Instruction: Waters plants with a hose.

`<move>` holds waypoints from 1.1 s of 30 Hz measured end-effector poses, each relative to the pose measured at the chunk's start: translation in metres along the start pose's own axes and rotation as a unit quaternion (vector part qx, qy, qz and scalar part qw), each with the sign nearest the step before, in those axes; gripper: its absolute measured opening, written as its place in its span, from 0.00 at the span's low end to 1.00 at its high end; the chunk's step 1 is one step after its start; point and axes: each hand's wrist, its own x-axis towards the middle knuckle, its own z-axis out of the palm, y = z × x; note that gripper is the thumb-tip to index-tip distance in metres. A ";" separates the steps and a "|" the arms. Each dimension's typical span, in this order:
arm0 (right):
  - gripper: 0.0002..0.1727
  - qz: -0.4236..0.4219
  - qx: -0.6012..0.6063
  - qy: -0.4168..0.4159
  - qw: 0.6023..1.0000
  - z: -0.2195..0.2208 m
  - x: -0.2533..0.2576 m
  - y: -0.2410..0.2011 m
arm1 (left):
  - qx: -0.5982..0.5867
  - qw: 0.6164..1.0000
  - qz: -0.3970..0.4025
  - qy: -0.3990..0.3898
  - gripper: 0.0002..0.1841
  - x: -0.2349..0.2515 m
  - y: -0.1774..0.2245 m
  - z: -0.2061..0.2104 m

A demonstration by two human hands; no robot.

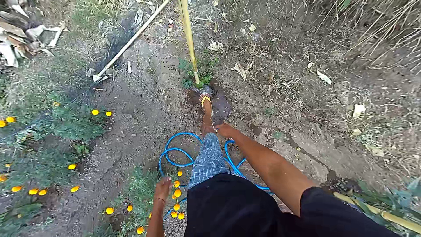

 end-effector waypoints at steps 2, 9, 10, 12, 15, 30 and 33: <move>0.24 0.005 0.005 -0.004 1.000 -0.003 0.000 -0.001 | 0.034 0.994 0.101 -0.009 0.20 0.026 0.046 0.016; 0.24 0.021 -0.003 -0.032 0.999 -0.015 -0.001 0.002 | 0.188 0.940 0.165 -0.231 0.31 0.157 0.213 0.183; 0.24 0.020 -0.010 -0.042 0.999 -0.014 0.001 0.002 | 0.230 0.925 0.158 -0.258 0.35 0.174 0.216 0.213; 0.23 0.013 -0.012 -0.055 0.998 -0.016 0.005 0.000 | 0.331 0.905 0.119 -0.239 0.38 0.192 0.220 0.265; 0.23 0.005 0.013 -0.063 0.998 -0.022 0.015 -0.007 | 0.331 0.933 0.029 -0.137 0.43 0.204 0.225 0.302; 0.24 0.104 0.069 0.204 0.971 -0.063 0.034 0.018 | 0.020 0.967 -0.132 -0.217 0.50 0.300 0.187 0.268; 0.24 0.117 0.081 0.218 0.966 -0.078 0.031 0.018 | 0.052 0.954 -0.172 -0.242 0.48 0.278 0.196 0.244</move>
